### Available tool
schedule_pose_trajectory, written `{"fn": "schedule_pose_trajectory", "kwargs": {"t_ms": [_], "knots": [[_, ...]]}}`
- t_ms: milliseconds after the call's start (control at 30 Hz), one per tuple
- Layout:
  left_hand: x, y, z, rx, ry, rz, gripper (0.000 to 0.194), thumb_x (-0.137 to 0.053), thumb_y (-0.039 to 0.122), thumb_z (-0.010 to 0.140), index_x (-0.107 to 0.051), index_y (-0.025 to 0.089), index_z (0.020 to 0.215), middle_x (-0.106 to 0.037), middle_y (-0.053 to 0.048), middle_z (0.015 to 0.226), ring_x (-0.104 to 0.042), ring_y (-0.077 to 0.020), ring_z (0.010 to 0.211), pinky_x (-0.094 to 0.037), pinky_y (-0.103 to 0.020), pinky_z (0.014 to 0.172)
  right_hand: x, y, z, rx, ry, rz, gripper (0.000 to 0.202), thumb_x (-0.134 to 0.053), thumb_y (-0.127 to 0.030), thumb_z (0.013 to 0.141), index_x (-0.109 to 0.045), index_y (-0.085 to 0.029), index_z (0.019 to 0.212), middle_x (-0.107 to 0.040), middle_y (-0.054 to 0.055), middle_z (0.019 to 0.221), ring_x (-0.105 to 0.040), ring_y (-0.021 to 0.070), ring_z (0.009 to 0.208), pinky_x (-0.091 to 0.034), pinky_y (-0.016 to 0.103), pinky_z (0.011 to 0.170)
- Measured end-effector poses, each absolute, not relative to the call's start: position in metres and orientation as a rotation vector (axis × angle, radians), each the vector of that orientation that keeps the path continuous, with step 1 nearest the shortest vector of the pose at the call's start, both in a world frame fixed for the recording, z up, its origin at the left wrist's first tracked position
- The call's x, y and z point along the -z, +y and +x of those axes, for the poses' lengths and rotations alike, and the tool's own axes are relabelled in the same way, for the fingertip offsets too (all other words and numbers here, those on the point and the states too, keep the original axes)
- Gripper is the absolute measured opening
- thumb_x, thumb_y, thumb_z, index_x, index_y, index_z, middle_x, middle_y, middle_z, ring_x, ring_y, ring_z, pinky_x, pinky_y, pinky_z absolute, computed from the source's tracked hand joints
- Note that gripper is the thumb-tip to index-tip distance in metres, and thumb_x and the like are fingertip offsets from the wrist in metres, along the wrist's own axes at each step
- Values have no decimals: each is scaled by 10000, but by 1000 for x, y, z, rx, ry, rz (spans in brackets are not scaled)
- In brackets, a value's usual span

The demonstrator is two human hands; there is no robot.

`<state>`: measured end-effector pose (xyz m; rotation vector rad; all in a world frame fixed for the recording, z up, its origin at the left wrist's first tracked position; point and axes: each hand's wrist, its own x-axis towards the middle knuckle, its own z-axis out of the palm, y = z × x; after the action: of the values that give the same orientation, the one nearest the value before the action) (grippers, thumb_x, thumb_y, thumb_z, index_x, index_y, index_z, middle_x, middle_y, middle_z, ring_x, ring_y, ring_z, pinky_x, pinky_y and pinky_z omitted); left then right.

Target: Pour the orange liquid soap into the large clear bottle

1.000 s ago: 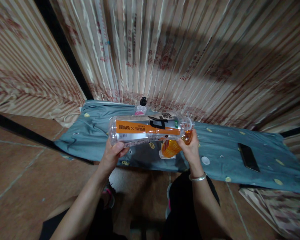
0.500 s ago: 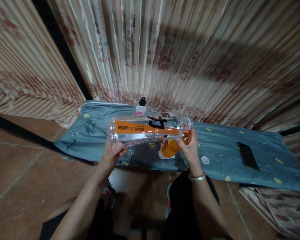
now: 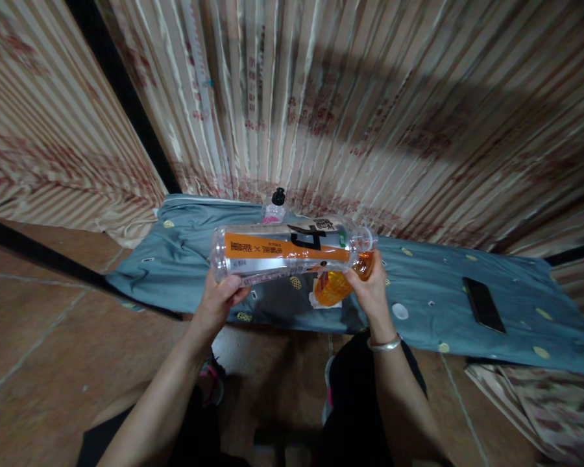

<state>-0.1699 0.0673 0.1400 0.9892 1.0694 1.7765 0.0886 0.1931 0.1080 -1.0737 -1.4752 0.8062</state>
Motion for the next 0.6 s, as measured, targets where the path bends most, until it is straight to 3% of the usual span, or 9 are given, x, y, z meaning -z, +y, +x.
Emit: {"fn": "schedule_pose_trajectory", "kwargs": {"t_ms": [600], "knots": [[-139, 67, -170, -1774, 1077, 1005, 438, -779, 591, 743, -656, 182, 840, -419, 68, 560, -263, -66, 437, -187, -210, 401, -108, 193, 89, -755, -1495, -1090, 583, -834, -503, 688, -597, -221, 1141, -745, 62, 1018, -720, 265, 912, -601, 431, 890]]}}
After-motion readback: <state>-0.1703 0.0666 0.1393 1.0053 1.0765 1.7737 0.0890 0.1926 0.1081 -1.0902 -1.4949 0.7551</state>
